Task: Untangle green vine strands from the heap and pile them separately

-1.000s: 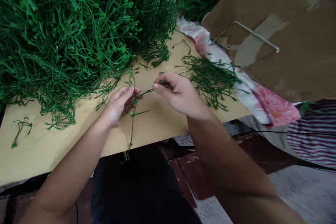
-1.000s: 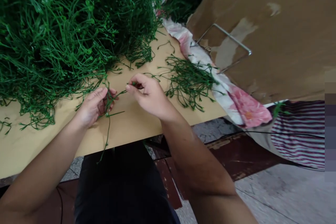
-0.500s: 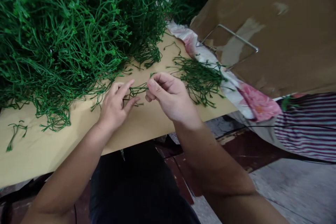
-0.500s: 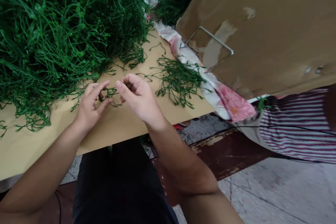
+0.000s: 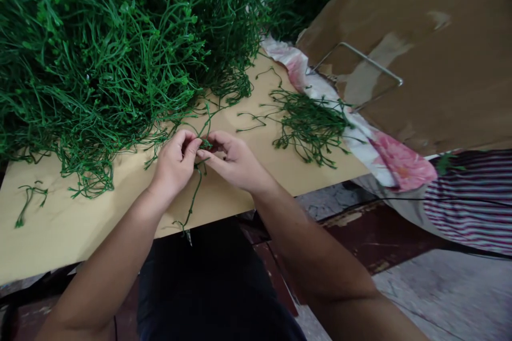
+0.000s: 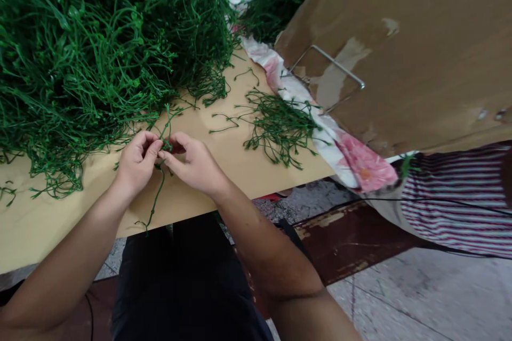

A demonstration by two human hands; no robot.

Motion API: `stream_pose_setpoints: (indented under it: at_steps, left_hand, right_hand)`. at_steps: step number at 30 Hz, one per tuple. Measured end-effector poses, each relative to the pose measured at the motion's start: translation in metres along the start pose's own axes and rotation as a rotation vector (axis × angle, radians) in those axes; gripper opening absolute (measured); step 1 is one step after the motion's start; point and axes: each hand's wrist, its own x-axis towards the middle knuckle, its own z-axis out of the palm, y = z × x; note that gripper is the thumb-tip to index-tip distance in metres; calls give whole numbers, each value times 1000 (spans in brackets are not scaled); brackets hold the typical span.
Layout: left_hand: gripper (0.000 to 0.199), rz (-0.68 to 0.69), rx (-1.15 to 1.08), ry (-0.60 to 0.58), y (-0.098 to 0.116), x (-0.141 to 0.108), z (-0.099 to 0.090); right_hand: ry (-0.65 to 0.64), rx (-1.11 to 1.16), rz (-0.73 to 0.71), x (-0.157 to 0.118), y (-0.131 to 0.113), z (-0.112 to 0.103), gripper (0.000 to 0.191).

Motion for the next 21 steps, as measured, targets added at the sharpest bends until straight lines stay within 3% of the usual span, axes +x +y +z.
stream_pose_setpoints:
  at_steps: [4, 10, 15, 21]
  left_hand:
    - [11, -33, -124, -26, 3, 2, 0]
    - [10, -125, -245, -142, 5, 4, 0]
    - [18, -107, -178, -272, 5, 3, -5]
    - [25, -130, -53, -256, -1, -3, -6]
  right_hand:
    - [-9, -57, 0, 4, 0, -3, 31]
    - [-104, -242, -136, 7, -5, -25, 43]
    - [-128, -243, -146, 6, -3, -35, 42]
    - [-11, -361, -208, 10, 14, -34, 43]
